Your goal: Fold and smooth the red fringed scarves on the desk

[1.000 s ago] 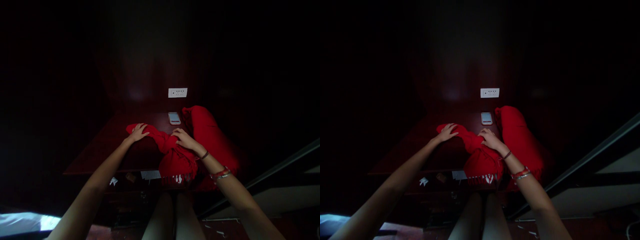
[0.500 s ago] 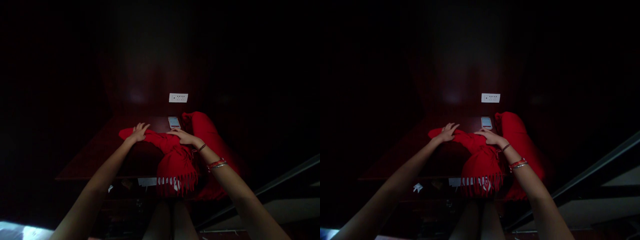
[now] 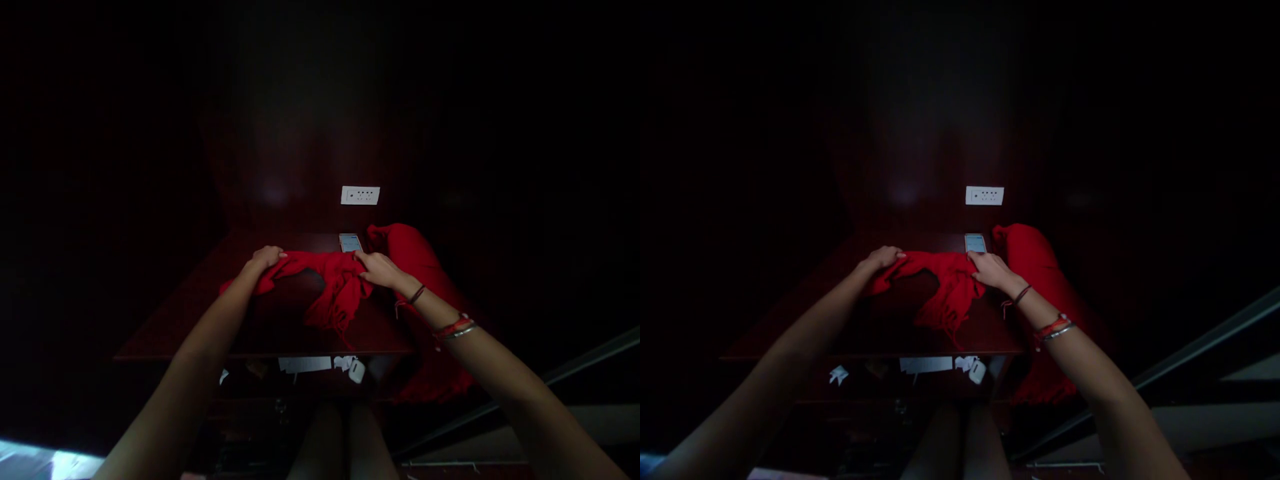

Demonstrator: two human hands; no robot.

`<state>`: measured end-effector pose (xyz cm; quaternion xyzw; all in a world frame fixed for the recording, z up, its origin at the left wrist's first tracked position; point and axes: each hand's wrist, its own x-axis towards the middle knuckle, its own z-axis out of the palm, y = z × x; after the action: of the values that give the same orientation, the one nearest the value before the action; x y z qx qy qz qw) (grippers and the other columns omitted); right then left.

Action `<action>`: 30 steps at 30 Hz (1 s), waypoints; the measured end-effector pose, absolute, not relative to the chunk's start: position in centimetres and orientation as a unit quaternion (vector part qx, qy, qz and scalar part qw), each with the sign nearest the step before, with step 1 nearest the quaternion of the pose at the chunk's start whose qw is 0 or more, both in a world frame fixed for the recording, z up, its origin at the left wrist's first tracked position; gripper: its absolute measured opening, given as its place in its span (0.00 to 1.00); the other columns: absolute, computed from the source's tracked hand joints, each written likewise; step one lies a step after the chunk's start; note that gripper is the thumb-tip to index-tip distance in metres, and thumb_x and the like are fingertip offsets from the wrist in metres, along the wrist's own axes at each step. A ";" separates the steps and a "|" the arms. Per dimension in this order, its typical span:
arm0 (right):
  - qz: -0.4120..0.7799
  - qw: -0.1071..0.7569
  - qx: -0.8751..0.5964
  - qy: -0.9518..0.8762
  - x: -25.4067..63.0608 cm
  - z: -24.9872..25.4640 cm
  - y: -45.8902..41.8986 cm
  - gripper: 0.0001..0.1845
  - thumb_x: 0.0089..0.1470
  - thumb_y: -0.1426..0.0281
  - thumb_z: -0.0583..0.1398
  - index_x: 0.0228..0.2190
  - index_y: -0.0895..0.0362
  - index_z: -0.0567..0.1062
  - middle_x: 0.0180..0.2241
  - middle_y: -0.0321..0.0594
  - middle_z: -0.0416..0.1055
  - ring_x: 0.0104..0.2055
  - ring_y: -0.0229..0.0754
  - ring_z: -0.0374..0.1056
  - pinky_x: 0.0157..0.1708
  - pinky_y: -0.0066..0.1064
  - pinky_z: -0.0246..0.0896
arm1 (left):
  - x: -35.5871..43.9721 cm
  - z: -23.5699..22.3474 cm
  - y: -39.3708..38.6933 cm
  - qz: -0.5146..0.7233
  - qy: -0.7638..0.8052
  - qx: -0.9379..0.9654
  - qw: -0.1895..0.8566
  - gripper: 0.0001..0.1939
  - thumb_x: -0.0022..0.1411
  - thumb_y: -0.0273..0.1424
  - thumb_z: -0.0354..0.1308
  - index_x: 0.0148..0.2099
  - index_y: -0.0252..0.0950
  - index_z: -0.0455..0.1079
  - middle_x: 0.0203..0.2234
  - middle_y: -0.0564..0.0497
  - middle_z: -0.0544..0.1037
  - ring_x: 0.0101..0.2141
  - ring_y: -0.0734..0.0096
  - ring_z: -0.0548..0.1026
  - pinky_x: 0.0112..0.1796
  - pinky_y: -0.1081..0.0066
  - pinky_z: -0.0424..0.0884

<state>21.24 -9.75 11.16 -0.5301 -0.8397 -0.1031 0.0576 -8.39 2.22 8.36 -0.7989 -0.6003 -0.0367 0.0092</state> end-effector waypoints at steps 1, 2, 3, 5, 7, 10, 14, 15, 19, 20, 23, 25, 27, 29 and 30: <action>-0.108 0.068 -0.539 -0.833 20.8 10.5 -9.8 0.20 0.44 0.73 0.52 0.43 0.59 0.58 0.36 0.44 0.65 0.35 0.41 0.63 0.32 0.27 0.53 | -7.6 8.1 1.8 -0.041 -0.587 -0.808 0.005 0.16 0.57 0.38 0.40 0.40 0.40 0.67 0.36 0.47 0.71 0.35 0.65 0.70 0.32 0.72 0.63; -0.110 0.081 -0.540 -0.830 20.3 9.8 -9.8 0.21 0.44 0.74 0.51 0.43 0.58 0.58 0.38 0.45 0.64 0.36 0.41 0.63 0.32 0.27 0.53 | -6.5 7.7 1.3 -0.067 -0.564 -0.823 0.013 0.16 0.58 0.37 0.41 0.40 0.39 0.67 0.37 0.47 0.71 0.37 0.66 0.69 0.35 0.72 0.63; -0.106 0.094 -0.535 -0.833 19.9 9.2 -9.9 0.21 0.44 0.75 0.51 0.44 0.58 0.58 0.41 0.45 0.62 0.37 0.41 0.62 0.34 0.28 0.54 | -5.3 7.4 0.8 -0.112 -0.530 -0.840 0.028 0.16 0.58 0.36 0.40 0.42 0.38 0.66 0.39 0.47 0.70 0.39 0.67 0.67 0.37 0.72 0.62; -0.078 0.114 -0.502 -0.854 19.2 8.3 -10.0 0.21 0.43 0.77 0.51 0.43 0.57 0.59 0.42 0.44 0.60 0.40 0.40 0.60 0.37 0.29 0.54 | -2.6 6.7 -0.1 -0.176 -0.447 -0.877 0.007 0.17 0.58 0.36 0.39 0.44 0.37 0.64 0.42 0.48 0.68 0.43 0.70 0.65 0.41 0.74 0.59; -0.023 0.124 -0.451 -0.884 19.1 8.0 -9.9 0.22 0.41 0.75 0.55 0.42 0.58 0.60 0.42 0.44 0.58 0.44 0.41 0.57 0.42 0.30 0.52 | -0.4 6.1 -0.6 -0.171 -0.411 -0.893 -0.061 0.18 0.57 0.37 0.41 0.43 0.34 0.65 0.41 0.48 0.69 0.42 0.70 0.65 0.41 0.75 0.59; 0.062 0.140 -0.417 -0.896 19.7 8.1 -9.6 0.32 0.36 0.69 0.60 0.45 0.61 0.58 0.47 0.48 0.54 0.49 0.43 0.52 0.46 0.32 0.48 | 1.4 5.8 -0.8 -0.141 -0.398 -0.890 -0.171 0.15 0.55 0.34 0.44 0.37 0.32 0.68 0.34 0.48 0.73 0.35 0.71 0.69 0.35 0.77 0.61; 0.123 0.153 -0.440 -0.876 20.1 8.3 -9.5 0.28 0.40 0.70 0.57 0.45 0.61 0.58 0.44 0.46 0.59 0.44 0.41 0.57 0.43 0.32 0.51 | 1.3 6.8 -0.5 -0.212 -0.405 -0.871 -0.181 0.10 0.50 0.28 0.48 0.31 0.33 0.70 0.26 0.52 0.74 0.29 0.73 0.69 0.31 0.77 0.61; 0.117 0.161 -0.448 -0.872 20.0 8.4 -9.6 0.24 0.40 0.72 0.56 0.43 0.61 0.60 0.41 0.44 0.62 0.41 0.40 0.59 0.41 0.31 0.52 | 1.0 7.3 -0.3 -0.241 -0.413 -0.860 -0.179 0.09 0.49 0.29 0.49 0.31 0.33 0.70 0.26 0.52 0.74 0.29 0.73 0.69 0.31 0.77 0.61; 0.015 0.231 -0.485 -0.843 19.5 9.5 -10.2 0.14 0.40 0.72 0.55 0.33 0.61 0.63 0.33 0.42 0.64 0.35 0.39 0.60 0.36 0.29 0.54 | -0.1 9.6 1.1 -0.336 -0.448 -0.804 -0.200 0.12 0.51 0.34 0.48 0.30 0.31 0.70 0.26 0.50 0.74 0.30 0.71 0.69 0.31 0.76 0.61; -0.009 0.239 -0.495 -0.835 19.5 9.7 -10.4 0.13 0.40 0.71 0.55 0.33 0.60 0.62 0.33 0.41 0.63 0.34 0.39 0.60 0.35 0.28 0.53 | -0.2 10.0 1.4 -0.350 -0.454 -0.794 -0.200 0.13 0.51 0.35 0.48 0.30 0.31 0.69 0.26 0.50 0.74 0.30 0.71 0.69 0.31 0.75 0.61; -0.059 0.215 -0.540 -0.812 19.8 9.6 -11.5 0.13 0.43 0.72 0.53 0.34 0.59 0.60 0.35 0.43 0.61 0.34 0.40 0.59 0.32 0.29 0.53 | -0.1 10.8 1.0 -0.321 -0.459 -0.807 -0.188 0.15 0.53 0.36 0.46 0.31 0.31 0.69 0.27 0.50 0.73 0.30 0.71 0.69 0.31 0.75 0.61; -0.082 0.178 -0.571 -0.798 19.9 8.9 -12.2 0.14 0.44 0.73 0.52 0.36 0.59 0.59 0.38 0.45 0.59 0.34 0.41 0.60 0.31 0.29 0.52 | 0.5 10.6 -0.1 -0.236 -0.457 -0.839 -0.177 0.18 0.54 0.39 0.43 0.31 0.32 0.68 0.28 0.49 0.73 0.29 0.70 0.69 0.30 0.74 0.61; -0.099 0.144 -0.592 -0.787 19.7 8.1 -12.8 0.13 0.45 0.75 0.50 0.37 0.58 0.58 0.40 0.46 0.57 0.34 0.41 0.61 0.30 0.29 0.52 | 1.5 10.2 -1.7 -0.146 -0.448 -0.868 -0.155 0.19 0.54 0.42 0.42 0.32 0.33 0.67 0.28 0.48 0.73 0.29 0.69 0.69 0.30 0.74 0.61; -0.111 0.129 -0.605 -0.778 19.3 7.5 -13.0 0.13 0.46 0.75 0.49 0.37 0.58 0.58 0.41 0.47 0.57 0.34 0.41 0.61 0.30 0.29 0.52 | 2.4 9.9 -3.1 -0.092 -0.432 -0.891 -0.108 0.19 0.52 0.44 0.45 0.33 0.36 0.67 0.29 0.48 0.73 0.30 0.67 0.69 0.30 0.73 0.62; -0.114 0.129 -0.607 -0.776 19.2 7.3 -13.0 0.13 0.47 0.75 0.49 0.37 0.58 0.58 0.41 0.47 0.58 0.34 0.42 0.61 0.30 0.30 0.52 | 2.7 9.8 -3.6 -0.081 -0.423 -0.899 -0.076 0.17 0.51 0.44 0.47 0.34 0.36 0.67 0.30 0.48 0.72 0.32 0.66 0.69 0.31 0.72 0.62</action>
<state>19.16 -13.03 7.33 -0.6070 -0.7759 -0.1142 0.1287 2.71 -3.64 9.79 -0.8993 -0.4231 -0.0806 -0.0756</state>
